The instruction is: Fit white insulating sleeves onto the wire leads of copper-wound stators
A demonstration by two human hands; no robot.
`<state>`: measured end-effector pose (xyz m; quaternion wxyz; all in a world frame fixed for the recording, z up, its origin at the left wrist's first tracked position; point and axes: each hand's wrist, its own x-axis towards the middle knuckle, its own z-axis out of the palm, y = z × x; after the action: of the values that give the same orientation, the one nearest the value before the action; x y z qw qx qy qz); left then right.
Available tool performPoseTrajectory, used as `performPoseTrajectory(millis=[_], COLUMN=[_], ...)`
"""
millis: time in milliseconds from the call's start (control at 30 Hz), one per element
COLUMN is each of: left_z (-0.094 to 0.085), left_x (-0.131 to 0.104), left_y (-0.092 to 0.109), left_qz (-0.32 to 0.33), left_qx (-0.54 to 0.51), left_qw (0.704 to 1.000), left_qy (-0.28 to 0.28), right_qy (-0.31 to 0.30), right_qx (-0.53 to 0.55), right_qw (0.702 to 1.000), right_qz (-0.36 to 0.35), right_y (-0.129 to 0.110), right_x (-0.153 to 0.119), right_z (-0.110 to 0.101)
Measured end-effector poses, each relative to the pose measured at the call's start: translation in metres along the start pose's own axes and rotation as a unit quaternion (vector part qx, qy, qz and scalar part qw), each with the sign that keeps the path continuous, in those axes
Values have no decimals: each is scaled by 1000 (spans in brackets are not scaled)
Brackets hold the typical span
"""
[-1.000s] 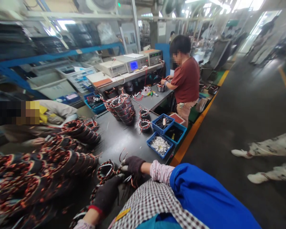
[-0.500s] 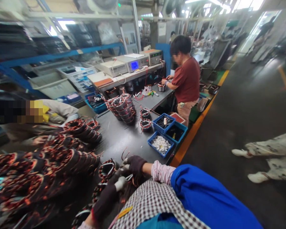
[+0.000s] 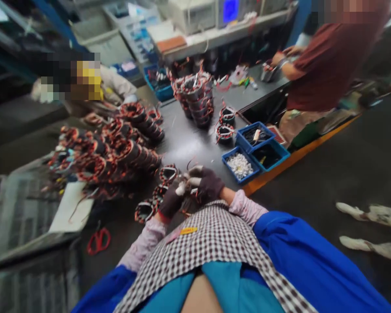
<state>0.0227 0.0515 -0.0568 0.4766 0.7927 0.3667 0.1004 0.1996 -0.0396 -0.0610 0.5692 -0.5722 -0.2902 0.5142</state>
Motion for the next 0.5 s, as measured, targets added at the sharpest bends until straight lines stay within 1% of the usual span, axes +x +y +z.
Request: performPoseTrajectory(millis=[33, 67, 100, 133, 167, 200, 233, 267, 333, 400, 433, 500], left_z=[1, 1, 1, 1, 1, 2, 3, 4, 5, 2, 0, -4], left_x=[0, -1, -4, -7, -11, -14, -15, -15, -12, -7, -5, -4], left_y=[-7, -14, -20, -24, -26, -25, -23, -20, -12, -8, -7, -6], left_qz=[-27, -46, -52, -44, -27, -7, 9, 19, 23, 30, 39, 66], left_qx=[-23, -16, 8, 51, 111, 173, 230, 280, 350, 389, 402, 416], left_qw=[999, 997, 997, 997, 994, 984, 971, 955, 927, 904, 896, 889], left_qy=[34, 54, 55, 36, 3, -35, -68, -93, -135, -178, -187, -179], right_qy=[54, 116, 176, 228, 266, 284, 287, 285, 280, 296, 307, 325], right_qx=[-30, -72, -125, -184, -248, -305, -337, -363, -391, -421, -434, -457], right_qw=[998, 991, 976, 955, 928, 902, 886, 873, 857, 834, 823, 803], right_qz=[3, 12, 30, 52, 79, 111, 136, 158, 185, 198, 201, 200], right_y=[2, 4, 7, 10, 12, 15, 17, 18, 18, 16, 16, 17], right_x=[0, 0, 0, 0, 0, -1, -2, -3, -5, -5, -4, -3], right_z=[-14, -31, -49, -68, -87, -105, -121, -135, -157, -170, -174, -172])
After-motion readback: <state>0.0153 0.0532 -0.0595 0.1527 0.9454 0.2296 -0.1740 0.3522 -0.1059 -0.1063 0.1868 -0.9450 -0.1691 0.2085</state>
